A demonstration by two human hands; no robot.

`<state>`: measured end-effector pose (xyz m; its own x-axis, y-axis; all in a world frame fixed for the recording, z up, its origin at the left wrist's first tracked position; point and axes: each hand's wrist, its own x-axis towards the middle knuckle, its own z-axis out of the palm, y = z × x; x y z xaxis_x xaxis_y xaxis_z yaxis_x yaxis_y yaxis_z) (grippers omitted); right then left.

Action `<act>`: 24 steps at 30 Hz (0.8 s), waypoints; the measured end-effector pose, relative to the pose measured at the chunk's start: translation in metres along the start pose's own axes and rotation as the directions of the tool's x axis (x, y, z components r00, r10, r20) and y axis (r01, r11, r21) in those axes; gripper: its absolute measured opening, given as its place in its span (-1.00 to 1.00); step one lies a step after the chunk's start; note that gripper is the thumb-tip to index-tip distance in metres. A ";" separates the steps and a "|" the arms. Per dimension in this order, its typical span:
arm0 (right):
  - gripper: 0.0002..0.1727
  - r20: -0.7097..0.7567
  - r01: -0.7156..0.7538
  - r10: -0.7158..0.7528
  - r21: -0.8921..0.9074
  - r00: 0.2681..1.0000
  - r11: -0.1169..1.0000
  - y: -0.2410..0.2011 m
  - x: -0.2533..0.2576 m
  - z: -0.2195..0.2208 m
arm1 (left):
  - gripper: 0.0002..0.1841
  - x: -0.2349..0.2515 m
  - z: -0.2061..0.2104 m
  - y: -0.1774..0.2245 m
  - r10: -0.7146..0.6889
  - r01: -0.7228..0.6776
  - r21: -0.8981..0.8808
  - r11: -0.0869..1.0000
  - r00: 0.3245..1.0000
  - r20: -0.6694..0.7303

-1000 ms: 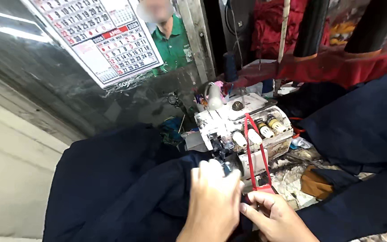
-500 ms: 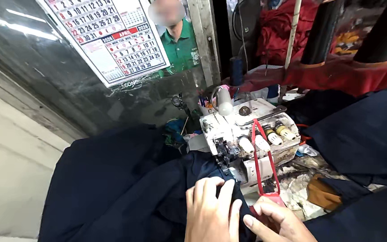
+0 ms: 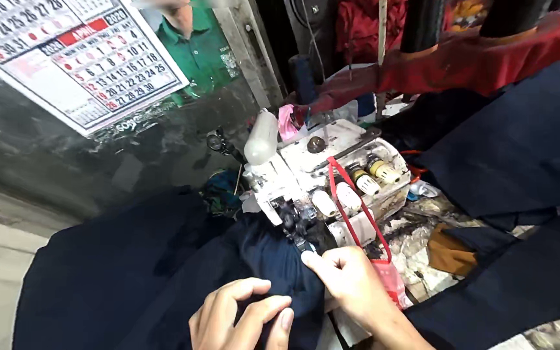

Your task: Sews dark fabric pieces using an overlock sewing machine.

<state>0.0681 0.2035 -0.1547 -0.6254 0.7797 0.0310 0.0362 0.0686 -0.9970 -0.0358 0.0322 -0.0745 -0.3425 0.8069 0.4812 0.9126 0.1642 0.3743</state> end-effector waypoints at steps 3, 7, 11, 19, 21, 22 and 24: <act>-0.30 -0.007 -0.021 0.021 -0.086 1.000 0.996 0.000 0.001 -0.004 | -0.86 -0.017 -0.008 -0.015 0.007 -0.007 -0.039 0.999 1.000 0.003; -0.62 -0.148 0.283 -0.391 -0.471 0.908 0.836 -0.019 -0.023 -0.010 | -0.86 -0.034 -0.043 -0.031 -0.015 -0.008 -0.147 0.989 0.988 -0.155; -0.61 0.068 0.414 -0.485 -0.629 0.872 0.658 -0.069 -0.031 0.017 | -0.83 -0.032 -0.029 -0.048 -0.061 0.003 -0.243 0.970 0.971 -0.231; -0.62 0.258 0.438 -0.354 -0.499 0.899 0.748 -0.088 -0.024 0.022 | -0.76 0.025 -0.057 -0.069 0.148 -0.135 0.109 0.985 0.981 -0.125; -0.56 0.252 0.428 -0.353 -0.391 0.901 0.815 -0.088 -0.028 0.020 | -0.70 0.051 -0.042 -0.077 0.256 -0.260 0.180 0.949 0.965 0.048; -0.56 0.250 0.427 -0.359 -0.324 0.899 0.844 -0.090 -0.031 0.020 | -0.64 0.066 -0.032 -0.083 0.299 -0.328 0.200 0.923 0.940 0.163; -0.59 0.252 0.427 -0.373 -0.214 0.893 0.878 -0.095 -0.035 0.020 | -0.67 0.094 -0.019 -0.095 0.327 -0.424 0.279 0.862 0.884 0.334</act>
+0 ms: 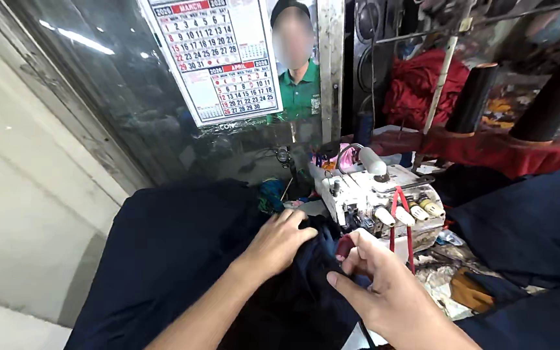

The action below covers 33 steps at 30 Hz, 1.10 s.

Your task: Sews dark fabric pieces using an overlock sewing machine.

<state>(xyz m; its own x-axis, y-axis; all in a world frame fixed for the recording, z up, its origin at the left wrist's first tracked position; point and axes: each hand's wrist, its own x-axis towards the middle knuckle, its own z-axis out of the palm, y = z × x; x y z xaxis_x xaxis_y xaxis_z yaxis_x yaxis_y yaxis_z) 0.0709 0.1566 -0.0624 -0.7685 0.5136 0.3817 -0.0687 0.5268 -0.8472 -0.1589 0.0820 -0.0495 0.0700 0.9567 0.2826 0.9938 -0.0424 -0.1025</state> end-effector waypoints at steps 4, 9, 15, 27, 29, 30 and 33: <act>-0.53 0.110 0.023 -0.051 0.248 0.993 0.969 -0.012 -0.017 -0.024 | -0.91 0.023 -0.049 -0.028 0.149 -0.154 0.132 0.979 0.988 0.051; -0.43 0.120 -0.008 -0.012 0.163 0.993 0.987 -0.011 -0.077 -0.069 | -0.79 -0.018 -0.147 0.044 0.329 -0.330 -0.001 0.944 0.943 0.057; -0.34 0.003 -0.170 0.199 -0.508 0.980 0.844 0.035 -0.119 -0.072 | -0.79 -0.038 -0.124 0.086 0.116 -0.128 -0.007 0.992 0.868 0.484; -0.68 -0.095 -0.082 0.101 0.187 0.990 0.979 -0.002 -0.123 -0.049 | -0.71 -0.047 -0.144 0.099 0.146 -0.148 -0.045 0.988 0.792 0.593; -0.59 -0.062 -0.104 0.114 0.147 0.992 0.984 -0.008 -0.124 -0.049 | -0.76 -0.059 -0.131 0.089 0.090 -0.157 0.123 0.980 0.899 0.429; -0.57 -0.040 -0.113 0.119 0.129 0.992 0.985 -0.009 -0.124 -0.050 | -0.75 -0.065 -0.128 0.086 0.094 -0.158 0.153 0.976 0.929 0.359; -0.56 0.017 -0.097 0.095 0.096 0.995 0.991 -0.008 -0.117 -0.045 | -0.71 -0.082 -0.124 0.090 0.144 -0.159 0.020 0.987 0.935 0.323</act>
<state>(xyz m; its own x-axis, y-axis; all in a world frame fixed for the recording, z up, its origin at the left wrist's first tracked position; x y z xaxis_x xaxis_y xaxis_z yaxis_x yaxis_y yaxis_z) 0.1905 0.1227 -0.0832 -0.7823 0.5498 0.2927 -0.0549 0.4072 -0.9117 -0.0644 -0.0359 0.0361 0.1811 0.9817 -0.0587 0.9681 -0.1884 -0.1649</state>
